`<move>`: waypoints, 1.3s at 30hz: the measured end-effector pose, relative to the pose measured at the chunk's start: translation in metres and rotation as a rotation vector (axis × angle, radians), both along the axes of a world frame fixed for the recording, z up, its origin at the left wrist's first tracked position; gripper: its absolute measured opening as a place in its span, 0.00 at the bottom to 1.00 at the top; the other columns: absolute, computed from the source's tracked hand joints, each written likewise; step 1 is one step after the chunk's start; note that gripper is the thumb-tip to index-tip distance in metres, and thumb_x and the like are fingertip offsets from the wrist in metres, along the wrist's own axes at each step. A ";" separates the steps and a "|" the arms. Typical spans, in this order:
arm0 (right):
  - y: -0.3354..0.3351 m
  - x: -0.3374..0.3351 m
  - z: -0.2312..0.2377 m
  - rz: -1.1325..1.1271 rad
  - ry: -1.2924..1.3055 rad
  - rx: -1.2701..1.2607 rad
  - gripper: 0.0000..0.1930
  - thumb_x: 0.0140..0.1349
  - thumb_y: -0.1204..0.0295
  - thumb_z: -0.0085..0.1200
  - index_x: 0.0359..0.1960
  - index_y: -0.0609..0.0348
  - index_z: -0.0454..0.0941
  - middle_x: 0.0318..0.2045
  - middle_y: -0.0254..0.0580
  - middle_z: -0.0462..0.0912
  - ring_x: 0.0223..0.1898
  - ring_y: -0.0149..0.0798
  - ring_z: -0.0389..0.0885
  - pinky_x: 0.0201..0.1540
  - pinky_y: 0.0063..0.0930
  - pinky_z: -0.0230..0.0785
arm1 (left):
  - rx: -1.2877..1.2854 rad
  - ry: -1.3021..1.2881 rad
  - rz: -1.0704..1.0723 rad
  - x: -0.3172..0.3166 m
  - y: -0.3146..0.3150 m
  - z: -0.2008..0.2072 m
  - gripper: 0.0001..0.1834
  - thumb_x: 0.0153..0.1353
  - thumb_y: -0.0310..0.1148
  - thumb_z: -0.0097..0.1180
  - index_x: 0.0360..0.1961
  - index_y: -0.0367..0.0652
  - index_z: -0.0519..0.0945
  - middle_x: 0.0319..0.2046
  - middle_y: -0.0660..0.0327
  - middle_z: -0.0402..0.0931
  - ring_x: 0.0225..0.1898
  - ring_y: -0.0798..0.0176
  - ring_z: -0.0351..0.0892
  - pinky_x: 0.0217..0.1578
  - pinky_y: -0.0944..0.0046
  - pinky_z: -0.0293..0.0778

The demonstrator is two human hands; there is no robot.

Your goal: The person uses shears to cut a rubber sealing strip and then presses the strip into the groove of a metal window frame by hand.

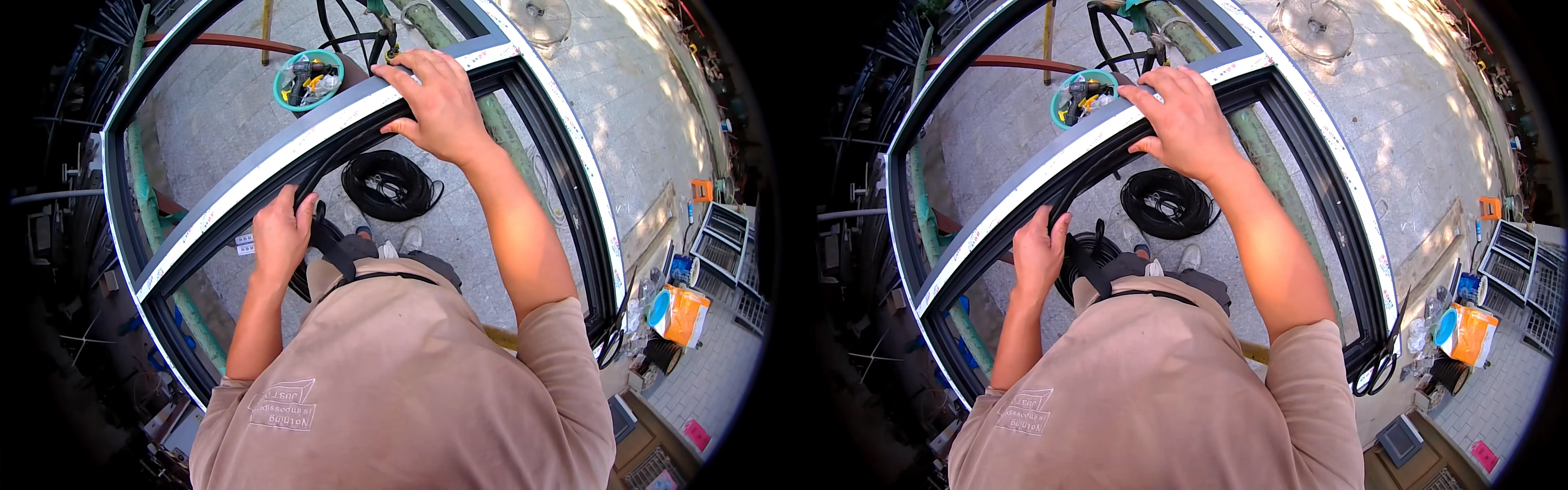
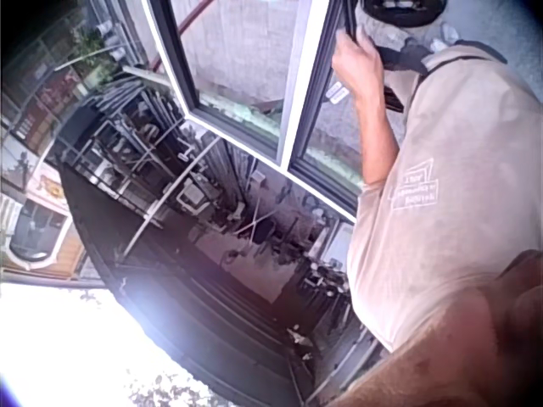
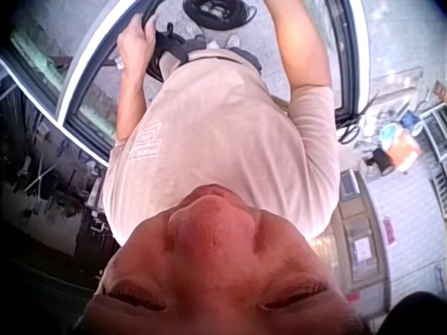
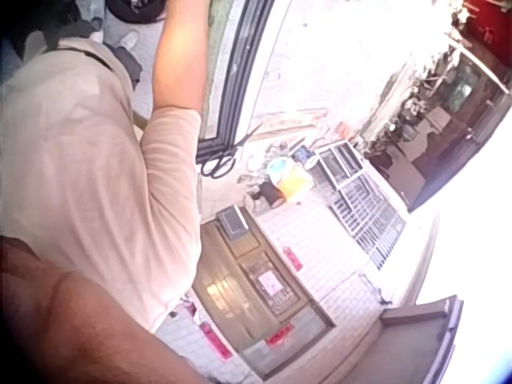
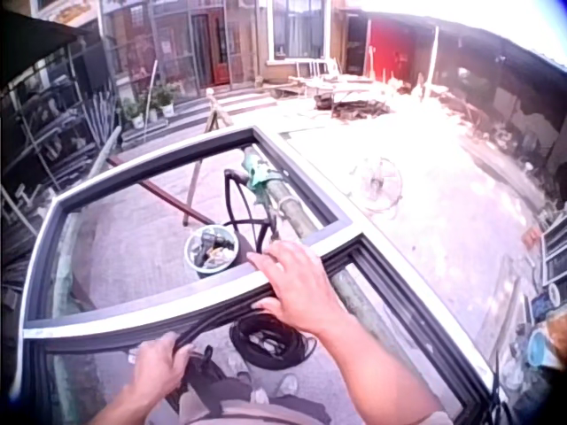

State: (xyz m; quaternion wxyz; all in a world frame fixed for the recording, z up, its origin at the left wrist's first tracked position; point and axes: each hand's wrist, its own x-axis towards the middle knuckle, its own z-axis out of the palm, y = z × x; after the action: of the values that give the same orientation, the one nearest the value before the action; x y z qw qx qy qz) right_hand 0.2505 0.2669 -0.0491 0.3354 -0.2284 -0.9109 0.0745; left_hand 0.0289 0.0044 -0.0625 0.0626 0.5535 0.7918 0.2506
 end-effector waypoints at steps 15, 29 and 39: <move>-0.018 -0.023 0.007 0.061 -0.018 0.026 0.47 0.47 0.54 0.88 0.71 0.54 0.83 0.64 0.47 0.84 0.71 0.54 0.81 0.84 0.61 0.63 | -0.015 0.023 -0.020 -0.010 0.006 0.004 0.17 0.74 0.38 0.75 0.48 0.32 0.87 0.34 0.38 0.89 0.36 0.31 0.90 0.37 0.40 0.84; -0.024 -0.026 0.005 -0.003 -0.011 0.041 0.48 0.45 0.53 0.88 0.71 0.52 0.84 0.64 0.44 0.86 0.71 0.52 0.81 0.83 0.58 0.64 | 0.046 0.110 0.050 0.003 0.008 0.007 0.15 0.74 0.40 0.74 0.46 0.38 0.86 0.34 0.42 0.89 0.35 0.31 0.90 0.35 0.39 0.84; -0.039 -0.044 0.002 0.025 0.015 0.042 0.45 0.44 0.58 0.88 0.68 0.54 0.85 0.62 0.45 0.86 0.69 0.51 0.82 0.82 0.60 0.64 | -0.077 0.027 0.167 0.008 0.015 0.017 0.18 0.76 0.41 0.72 0.48 0.32 0.88 0.34 0.35 0.88 0.38 0.29 0.90 0.39 0.40 0.84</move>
State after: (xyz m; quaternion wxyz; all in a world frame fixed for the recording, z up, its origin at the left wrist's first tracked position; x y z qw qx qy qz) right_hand 0.2070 0.2278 -0.0475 0.3459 -0.2092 -0.9126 0.0613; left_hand 0.0372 0.0198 -0.0457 0.0518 0.4859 0.8452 0.2166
